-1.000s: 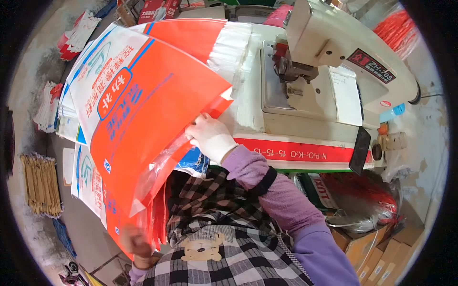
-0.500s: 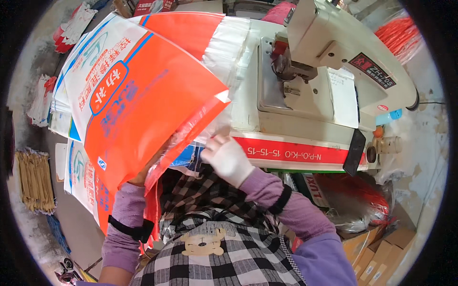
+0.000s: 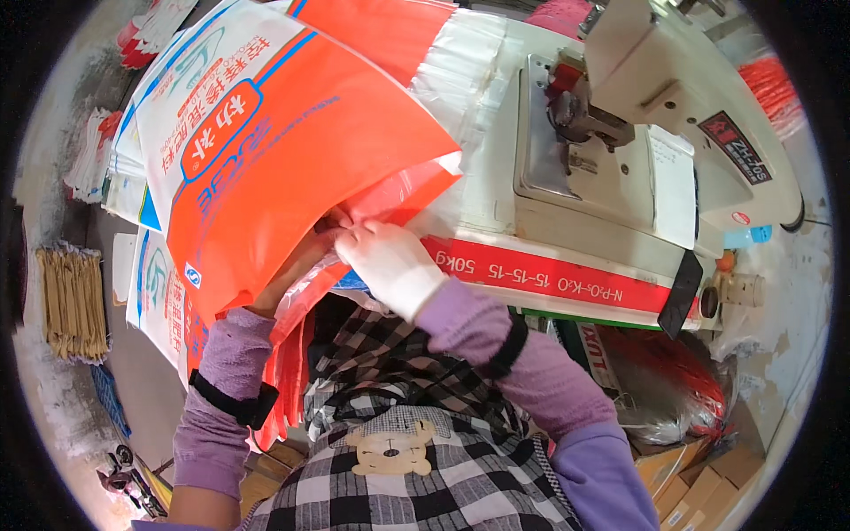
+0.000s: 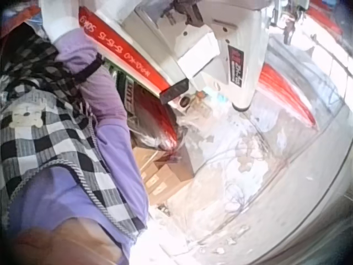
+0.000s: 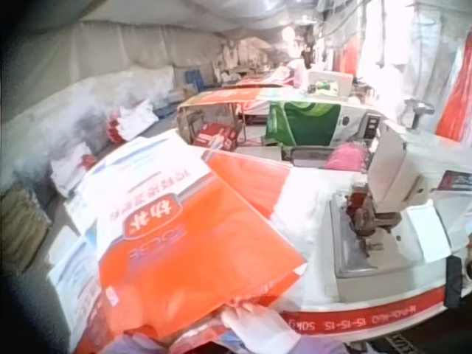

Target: Sewing and folding large plastic agricultural bags using an industrial sewing machine.

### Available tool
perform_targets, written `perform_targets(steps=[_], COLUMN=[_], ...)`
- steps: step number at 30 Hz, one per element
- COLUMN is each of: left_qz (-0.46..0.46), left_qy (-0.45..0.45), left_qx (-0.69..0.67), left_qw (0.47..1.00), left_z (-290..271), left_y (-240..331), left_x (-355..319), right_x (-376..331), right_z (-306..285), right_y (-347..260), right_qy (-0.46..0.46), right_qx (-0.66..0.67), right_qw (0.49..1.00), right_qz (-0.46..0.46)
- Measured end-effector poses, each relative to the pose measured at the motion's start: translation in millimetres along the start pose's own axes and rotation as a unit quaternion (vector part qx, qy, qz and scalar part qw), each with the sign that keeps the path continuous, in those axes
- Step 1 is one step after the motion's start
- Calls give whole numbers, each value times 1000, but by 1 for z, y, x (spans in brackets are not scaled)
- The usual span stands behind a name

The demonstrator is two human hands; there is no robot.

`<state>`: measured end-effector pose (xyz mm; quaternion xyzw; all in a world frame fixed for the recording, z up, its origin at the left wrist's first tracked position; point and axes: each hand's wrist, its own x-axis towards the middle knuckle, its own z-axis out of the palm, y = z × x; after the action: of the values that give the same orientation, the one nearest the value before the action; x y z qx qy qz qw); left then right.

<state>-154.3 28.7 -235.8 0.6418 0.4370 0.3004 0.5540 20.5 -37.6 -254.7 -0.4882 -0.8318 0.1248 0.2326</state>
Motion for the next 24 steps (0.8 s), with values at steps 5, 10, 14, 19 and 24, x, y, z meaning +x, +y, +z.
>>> perform_targets(steps=[5,10,14,19,24], left_qz=[21,144,141,143,144], left_qy=[-77,-31,-19,-22,-34], left_qx=[74,151,146,144,150], left_qw=[994,977,979,979,977], left_z=[-1,-15,-20,-21,-20], left_y=[20,23,19,18,26], left_x=[-2,-3,-6,-7,-4], right_x=[-16,9,2,-41,-23], right_z=[-15,11,15,-20,-24], right_y=[-18,-26,-25,-19,7], right_qy=[25,-21,-9,-63,46], right_qx=[82,-64,-43,44,2], right_qw=[993,997,999,997,999], right_qz=[80,27,-12,18,-21])
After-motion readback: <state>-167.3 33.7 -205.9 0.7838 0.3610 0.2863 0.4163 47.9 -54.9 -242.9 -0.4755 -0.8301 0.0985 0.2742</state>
